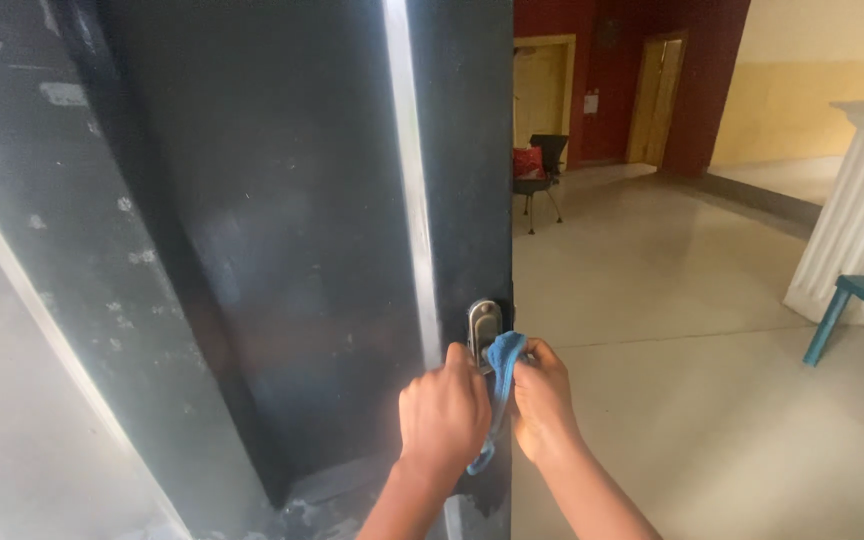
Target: Wiping down a door and its handle using a cloth and water from a bucket.
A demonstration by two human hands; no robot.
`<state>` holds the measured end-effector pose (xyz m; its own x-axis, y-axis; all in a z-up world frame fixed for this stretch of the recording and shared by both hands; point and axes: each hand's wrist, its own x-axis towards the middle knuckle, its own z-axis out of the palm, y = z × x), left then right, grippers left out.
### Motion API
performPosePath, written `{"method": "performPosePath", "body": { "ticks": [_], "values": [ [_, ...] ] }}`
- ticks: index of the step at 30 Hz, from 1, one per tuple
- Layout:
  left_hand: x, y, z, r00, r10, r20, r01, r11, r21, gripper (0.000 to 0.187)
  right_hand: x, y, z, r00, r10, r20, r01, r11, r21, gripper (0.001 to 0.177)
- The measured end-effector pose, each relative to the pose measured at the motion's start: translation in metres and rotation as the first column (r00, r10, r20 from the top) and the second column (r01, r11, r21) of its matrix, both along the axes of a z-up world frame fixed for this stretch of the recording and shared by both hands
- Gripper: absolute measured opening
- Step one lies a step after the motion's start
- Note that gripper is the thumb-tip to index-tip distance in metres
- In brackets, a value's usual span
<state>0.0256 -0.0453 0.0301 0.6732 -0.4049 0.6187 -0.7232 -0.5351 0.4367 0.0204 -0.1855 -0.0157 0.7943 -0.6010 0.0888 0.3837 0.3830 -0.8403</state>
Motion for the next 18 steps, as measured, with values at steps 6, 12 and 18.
{"method": "performPosePath", "body": {
  "ticks": [6,12,18],
  "values": [
    [0.014,-0.022,0.011,0.992,0.049,0.116,-0.072,0.975,0.211,0.016,0.01,-0.008,-0.004,1.0,-0.013,0.023,0.013,1.0,-0.026,0.011],
    [0.007,-0.026,0.023,0.999,0.049,0.017,-0.05,0.998,0.049,0.02,0.014,-0.015,-0.004,0.999,-0.04,0.005,0.04,0.998,-0.045,0.006],
    [0.008,-0.02,0.017,0.998,0.016,-0.068,-0.009,0.995,0.104,0.021,-0.019,-0.024,0.027,0.965,-0.056,0.255,0.107,0.975,-0.193,0.016]
  ]
}}
